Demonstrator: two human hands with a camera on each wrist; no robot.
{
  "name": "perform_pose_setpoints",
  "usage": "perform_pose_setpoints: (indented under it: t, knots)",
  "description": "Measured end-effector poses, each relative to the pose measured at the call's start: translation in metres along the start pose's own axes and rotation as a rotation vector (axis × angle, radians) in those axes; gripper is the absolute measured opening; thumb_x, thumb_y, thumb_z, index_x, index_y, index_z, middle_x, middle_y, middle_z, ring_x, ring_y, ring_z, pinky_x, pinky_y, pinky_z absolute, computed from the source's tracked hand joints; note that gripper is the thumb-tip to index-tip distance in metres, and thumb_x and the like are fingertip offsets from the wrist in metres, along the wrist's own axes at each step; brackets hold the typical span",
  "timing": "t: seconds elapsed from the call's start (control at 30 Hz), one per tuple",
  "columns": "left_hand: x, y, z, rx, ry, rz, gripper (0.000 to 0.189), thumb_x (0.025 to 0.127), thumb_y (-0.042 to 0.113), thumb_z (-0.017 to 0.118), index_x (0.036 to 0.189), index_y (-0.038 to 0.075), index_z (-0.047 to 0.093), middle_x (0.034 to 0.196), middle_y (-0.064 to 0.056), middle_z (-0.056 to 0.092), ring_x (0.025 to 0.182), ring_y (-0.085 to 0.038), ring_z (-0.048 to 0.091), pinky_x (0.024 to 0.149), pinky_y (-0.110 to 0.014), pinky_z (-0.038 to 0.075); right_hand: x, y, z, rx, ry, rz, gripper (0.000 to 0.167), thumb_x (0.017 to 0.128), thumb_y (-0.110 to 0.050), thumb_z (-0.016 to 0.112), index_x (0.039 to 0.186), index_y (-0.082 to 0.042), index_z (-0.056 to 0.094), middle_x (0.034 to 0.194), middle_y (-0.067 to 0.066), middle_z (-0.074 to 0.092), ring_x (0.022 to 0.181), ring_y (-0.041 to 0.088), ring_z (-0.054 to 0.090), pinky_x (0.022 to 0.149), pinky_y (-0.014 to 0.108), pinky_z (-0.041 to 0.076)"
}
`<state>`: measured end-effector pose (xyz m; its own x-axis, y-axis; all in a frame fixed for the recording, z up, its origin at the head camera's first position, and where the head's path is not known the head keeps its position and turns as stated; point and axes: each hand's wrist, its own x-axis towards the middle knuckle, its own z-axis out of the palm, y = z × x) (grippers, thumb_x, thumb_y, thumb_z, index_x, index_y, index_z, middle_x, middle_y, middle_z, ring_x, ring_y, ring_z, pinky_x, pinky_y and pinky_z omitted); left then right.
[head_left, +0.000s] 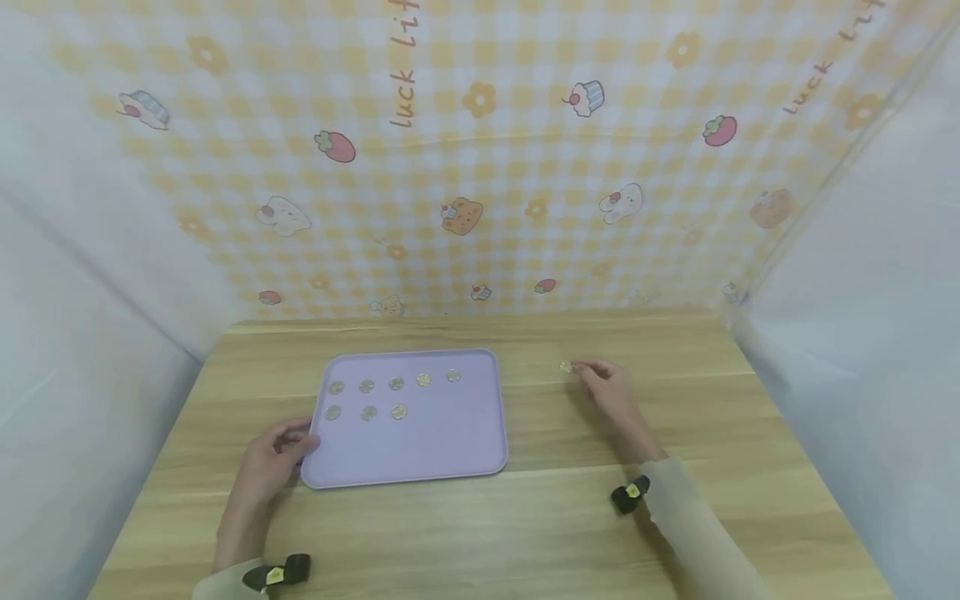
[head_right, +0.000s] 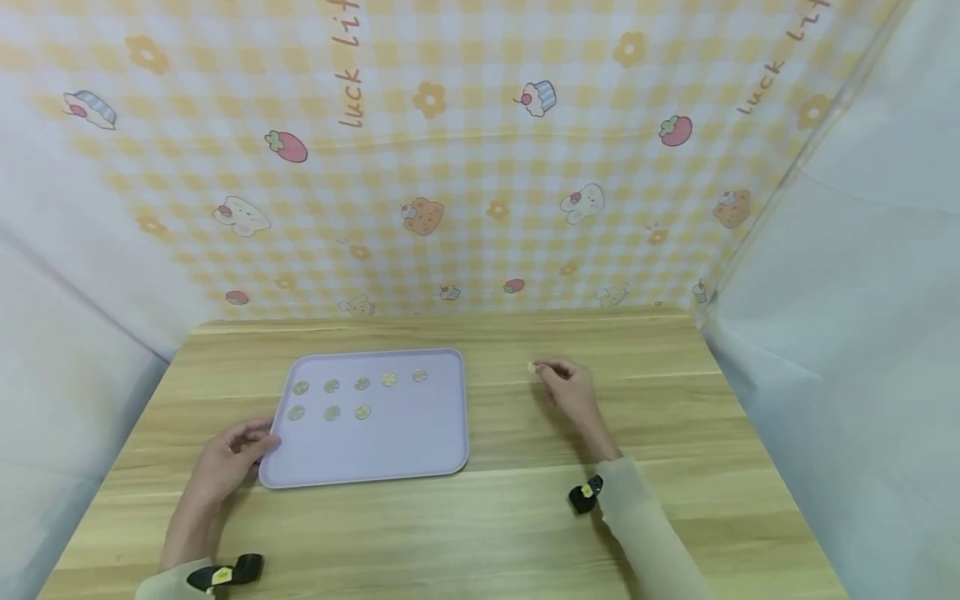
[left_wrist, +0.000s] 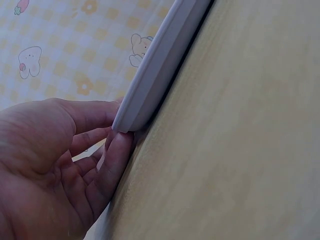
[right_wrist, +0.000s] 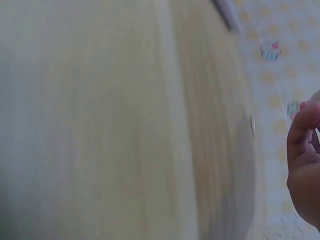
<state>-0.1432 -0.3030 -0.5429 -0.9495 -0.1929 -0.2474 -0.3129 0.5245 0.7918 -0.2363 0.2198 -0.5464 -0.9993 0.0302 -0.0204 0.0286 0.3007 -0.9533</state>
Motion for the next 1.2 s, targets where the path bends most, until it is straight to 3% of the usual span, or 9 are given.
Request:
perform_pose_setpoints:
  t: [0.23, 0.37, 0.47, 0.63, 0.87, 1.2]
  knots:
    - [-0.002, -0.003, -0.006, 0.039, 0.000, 0.004, 0.050, 0.096, 0.030, 0.067, 0.138, 0.006, 0.055, 0.117, -0.015, 0.064, 0.086, -0.008, 0.059, 0.071, -0.021, 0.054, 0.004, 0.013, -0.034, -0.380, 0.102, -0.172, 0.022, 0.094, -0.027, 0.065, 0.109, -0.013, 0.072, 0.101, 0.005, 0.067, 0.078, 0.020, 0.060, 0.063, 0.030, 0.052]
    - [-0.003, -0.006, -0.007, 0.022, 0.003, -0.012, 0.051, 0.096, 0.030, 0.067, 0.139, 0.006, 0.055, 0.118, -0.014, 0.063, 0.085, -0.008, 0.058, 0.071, -0.021, 0.054, 0.011, 0.003, -0.041, -0.581, 0.039, -0.297, 0.024, 0.094, -0.025, 0.065, 0.110, -0.007, 0.071, 0.106, 0.008, 0.067, 0.089, 0.025, 0.061, 0.075, 0.041, 0.054]
    - [-0.003, -0.007, -0.006, 0.008, 0.004, -0.024, 0.051, 0.095, 0.030, 0.068, 0.139, 0.006, 0.055, 0.117, -0.014, 0.063, 0.085, -0.008, 0.058, 0.071, -0.021, 0.054, 0.017, -0.001, -0.043, -0.686, -0.016, -0.342, 0.026, 0.093, -0.021, 0.066, 0.110, -0.002, 0.071, 0.110, 0.014, 0.068, 0.097, 0.030, 0.063, 0.086, 0.048, 0.054]
    - [-0.003, -0.005, -0.004, 0.020, -0.006, -0.021, 0.052, 0.096, 0.031, 0.067, 0.139, 0.006, 0.054, 0.118, -0.014, 0.063, 0.087, -0.009, 0.058, 0.071, -0.021, 0.053, 0.022, 0.003, -0.046, -0.734, -0.074, -0.275, 0.028, 0.093, -0.024, 0.066, 0.110, -0.003, 0.071, 0.113, 0.014, 0.067, 0.101, 0.033, 0.063, 0.089, 0.051, 0.054]
    - [0.000, -0.003, -0.003, 0.024, -0.010, -0.001, 0.050, 0.096, 0.030, 0.067, 0.139, 0.006, 0.055, 0.117, -0.015, 0.064, 0.087, -0.010, 0.059, 0.071, -0.022, 0.054, 0.027, 0.010, -0.048, -0.865, -0.121, -0.329, 0.027, 0.091, -0.023, 0.066, 0.107, -0.002, 0.072, 0.105, 0.014, 0.069, 0.092, 0.031, 0.066, 0.081, 0.047, 0.057]
    - [0.002, -0.002, -0.001, -0.002, -0.025, -0.008, 0.050, 0.097, 0.029, 0.066, 0.139, 0.005, 0.054, 0.118, -0.015, 0.063, 0.087, -0.009, 0.060, 0.072, -0.022, 0.055, 0.031, 0.014, -0.049, -0.951, -0.171, -0.303, 0.029, 0.093, -0.023, 0.060, 0.112, -0.002, 0.069, 0.111, 0.014, 0.066, 0.098, 0.032, 0.065, 0.087, 0.048, 0.056]
